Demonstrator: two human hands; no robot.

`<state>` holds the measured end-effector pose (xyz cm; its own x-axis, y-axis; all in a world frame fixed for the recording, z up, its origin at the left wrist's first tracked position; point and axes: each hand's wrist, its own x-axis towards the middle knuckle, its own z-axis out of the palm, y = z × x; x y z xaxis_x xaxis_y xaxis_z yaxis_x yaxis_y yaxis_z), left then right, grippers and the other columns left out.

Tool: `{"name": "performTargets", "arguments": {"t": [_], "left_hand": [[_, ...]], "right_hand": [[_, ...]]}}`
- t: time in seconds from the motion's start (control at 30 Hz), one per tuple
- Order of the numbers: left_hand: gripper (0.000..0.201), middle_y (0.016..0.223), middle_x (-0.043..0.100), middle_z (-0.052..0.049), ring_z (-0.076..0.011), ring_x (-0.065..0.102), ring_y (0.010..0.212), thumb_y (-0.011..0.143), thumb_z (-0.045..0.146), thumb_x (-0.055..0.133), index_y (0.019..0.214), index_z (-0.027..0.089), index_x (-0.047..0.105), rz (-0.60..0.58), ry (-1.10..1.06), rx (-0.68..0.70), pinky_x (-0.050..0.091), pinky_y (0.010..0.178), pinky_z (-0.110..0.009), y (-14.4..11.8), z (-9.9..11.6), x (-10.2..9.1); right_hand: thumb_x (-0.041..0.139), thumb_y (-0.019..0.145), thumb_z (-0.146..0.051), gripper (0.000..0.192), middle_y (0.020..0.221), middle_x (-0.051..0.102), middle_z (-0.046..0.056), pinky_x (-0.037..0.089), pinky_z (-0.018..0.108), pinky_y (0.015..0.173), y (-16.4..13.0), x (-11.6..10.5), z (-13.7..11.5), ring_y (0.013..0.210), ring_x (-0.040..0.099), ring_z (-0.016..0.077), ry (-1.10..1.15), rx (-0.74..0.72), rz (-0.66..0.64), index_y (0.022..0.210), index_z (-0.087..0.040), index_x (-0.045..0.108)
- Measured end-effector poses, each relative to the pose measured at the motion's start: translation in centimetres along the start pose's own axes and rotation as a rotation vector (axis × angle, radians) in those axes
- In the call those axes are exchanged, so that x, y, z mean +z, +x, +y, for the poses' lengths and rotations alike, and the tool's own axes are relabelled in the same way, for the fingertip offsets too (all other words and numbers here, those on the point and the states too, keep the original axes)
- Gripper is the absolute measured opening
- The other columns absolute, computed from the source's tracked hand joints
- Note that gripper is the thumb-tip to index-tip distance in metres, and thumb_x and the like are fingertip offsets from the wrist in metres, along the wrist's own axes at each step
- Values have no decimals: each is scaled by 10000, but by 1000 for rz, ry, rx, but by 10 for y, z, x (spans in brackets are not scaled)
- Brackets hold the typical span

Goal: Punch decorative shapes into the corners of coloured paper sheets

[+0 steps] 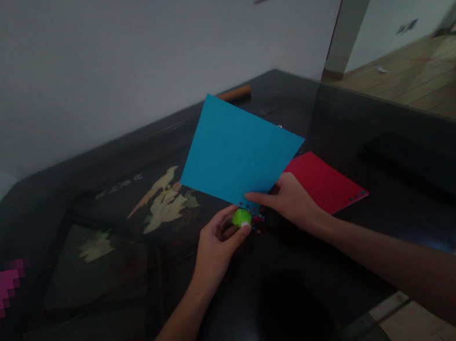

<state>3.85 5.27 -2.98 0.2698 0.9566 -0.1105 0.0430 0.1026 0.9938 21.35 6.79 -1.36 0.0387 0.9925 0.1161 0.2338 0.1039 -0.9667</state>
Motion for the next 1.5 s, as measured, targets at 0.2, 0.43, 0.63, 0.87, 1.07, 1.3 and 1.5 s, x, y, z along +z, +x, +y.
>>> {"name": "performTargets", "arguments": {"t": [0.2, 0.43, 0.63, 0.87, 1.07, 1.3, 1.5], "left_hand": [[462, 1156, 642, -74, -223, 612, 1037, 716, 285, 708, 1153, 206, 582, -34, 275, 177, 457, 948, -405, -2, -4, -3], [464, 1124, 645, -70, -225, 608, 1013, 760, 305, 677, 1202, 244, 550, -31, 587, 348, 468, 907, -412, -4, -7, -8], [491, 1103, 652, -61, -224, 601, 1012, 772, 258, 664, 1241, 255, 519, -68, 707, 450, 463, 897, -406, -4, -7, -9], [444, 1127, 625, -82, -219, 586, 1031, 808, 234, 619, 1242, 252, 530, -80, 763, 570, 482, 887, -404, -3, -10, -10], [410, 1143, 601, -89, -218, 570, 1050, 821, 207, 597, 1226, 239, 544, -85, 817, 591, 481, 899, -399, -2, -10, -10], [409, 1113, 603, -83, -221, 579, 1030, 816, 220, 598, 1220, 254, 549, -48, 797, 585, 486, 886, -405, -2, -10, -9], [404, 1134, 613, -77, -218, 576, 1044, 817, 226, 601, 1216, 254, 545, -21, 762, 552, 461, 912, -393, -1, -7, -9]], "right_hand": [[701, 667, -379, 261, 692, 673, 63, 464, 285, 538, 2, -2, 2, 588, 589, 169, 61, 2, 42, 694, -129, 634], [701, 672, -382, 262, 709, 673, 62, 473, 291, 552, 3, -3, 2, 601, 591, 167, 77, -8, 55, 705, -131, 635], [704, 672, -380, 256, 725, 683, 67, 480, 293, 556, 4, -4, 5, 607, 600, 174, 78, -20, 50, 711, -134, 641], [701, 676, -369, 235, 718, 679, 55, 472, 284, 558, 3, -4, 3, 621, 598, 171, 77, -29, 60, 704, -143, 644], [688, 690, -376, 231, 713, 679, 49, 467, 274, 546, 2, -4, 1, 630, 602, 174, 71, -26, 57, 712, -150, 642], [698, 676, -376, 236, 720, 682, 59, 481, 284, 559, 3, -5, 2, 642, 608, 181, 65, -35, 56, 719, -151, 641], [696, 672, -369, 233, 697, 676, 55, 465, 276, 537, 3, -7, -2, 609, 599, 174, 64, -18, 59, 670, -148, 622]]}}
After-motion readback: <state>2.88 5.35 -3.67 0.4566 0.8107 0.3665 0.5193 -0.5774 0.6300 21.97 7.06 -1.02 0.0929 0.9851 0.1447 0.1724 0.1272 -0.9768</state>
